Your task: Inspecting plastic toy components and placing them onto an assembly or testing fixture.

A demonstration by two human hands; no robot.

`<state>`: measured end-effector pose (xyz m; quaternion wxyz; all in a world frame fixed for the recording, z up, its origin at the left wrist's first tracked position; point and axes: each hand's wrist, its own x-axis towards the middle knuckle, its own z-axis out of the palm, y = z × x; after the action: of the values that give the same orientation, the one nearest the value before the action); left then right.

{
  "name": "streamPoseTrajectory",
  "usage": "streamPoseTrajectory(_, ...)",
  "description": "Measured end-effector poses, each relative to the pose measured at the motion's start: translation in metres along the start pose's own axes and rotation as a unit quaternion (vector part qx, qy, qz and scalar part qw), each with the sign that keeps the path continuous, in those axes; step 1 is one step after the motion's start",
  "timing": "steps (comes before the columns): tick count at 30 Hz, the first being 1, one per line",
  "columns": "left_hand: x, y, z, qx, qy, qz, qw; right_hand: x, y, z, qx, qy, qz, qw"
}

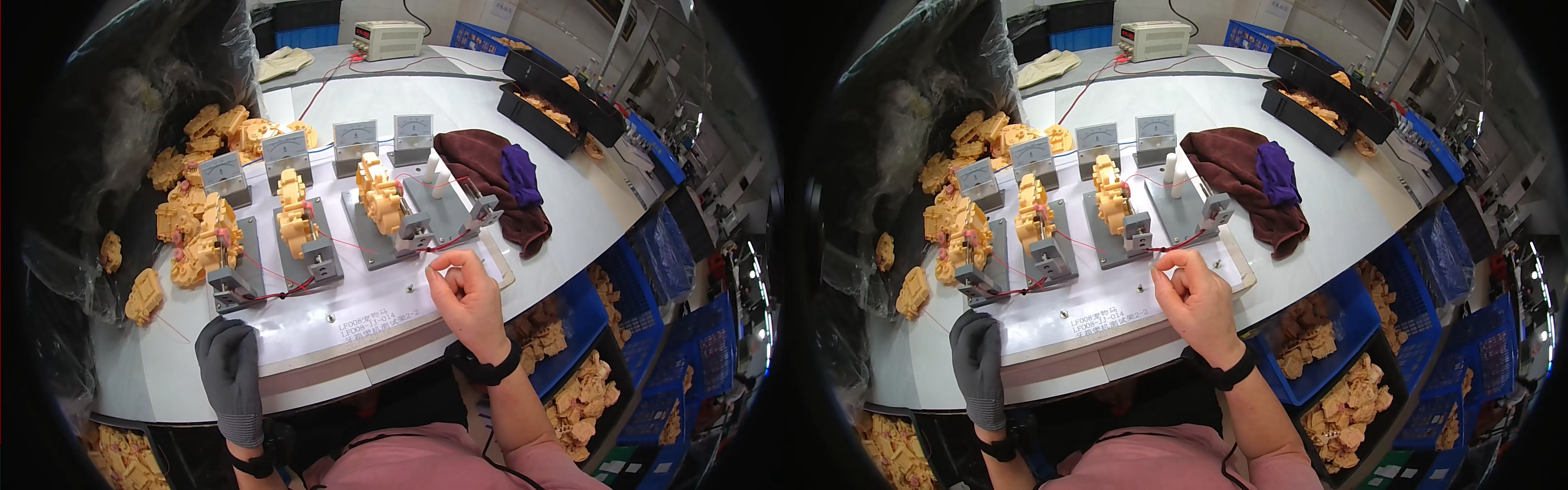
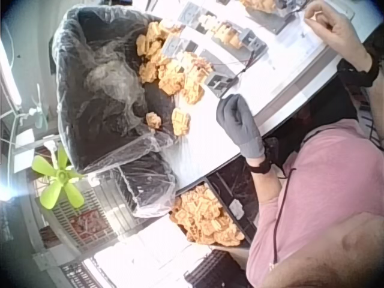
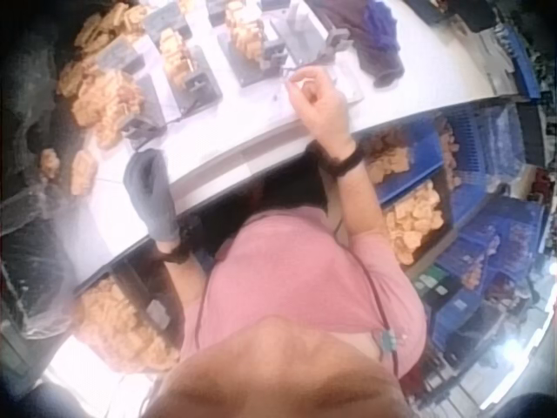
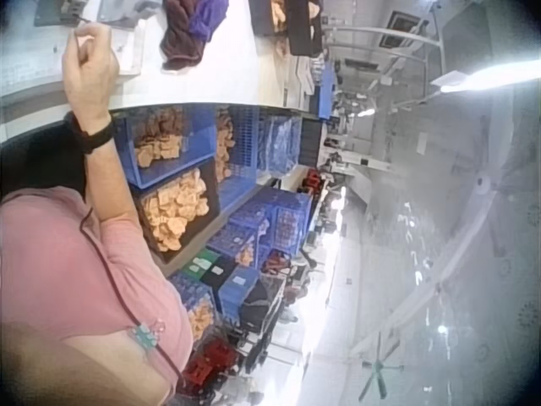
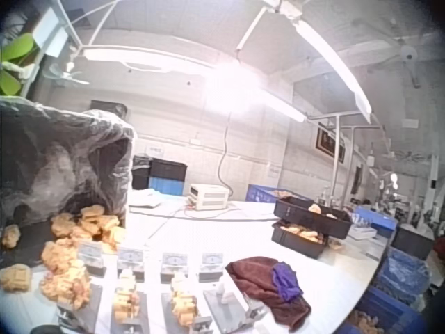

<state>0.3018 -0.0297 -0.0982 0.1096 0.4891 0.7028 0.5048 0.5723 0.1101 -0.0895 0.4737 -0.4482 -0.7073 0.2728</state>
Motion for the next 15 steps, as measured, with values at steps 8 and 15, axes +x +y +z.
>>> streamPoseTrajectory(8,-0.0012,-0.0054,0.0007,-0.003,0.010,0.016,1.000,-0.0005,0.0003,-0.0003,0.001,-0.005,-0.011,1.000)
streamPoseTrajectory(15,-0.0011,-0.0011,0.0010,-0.015,0.008,0.007,1.000,-0.0004,-0.0006,-0.0013,-0.002,-0.003,-0.006,1.000)
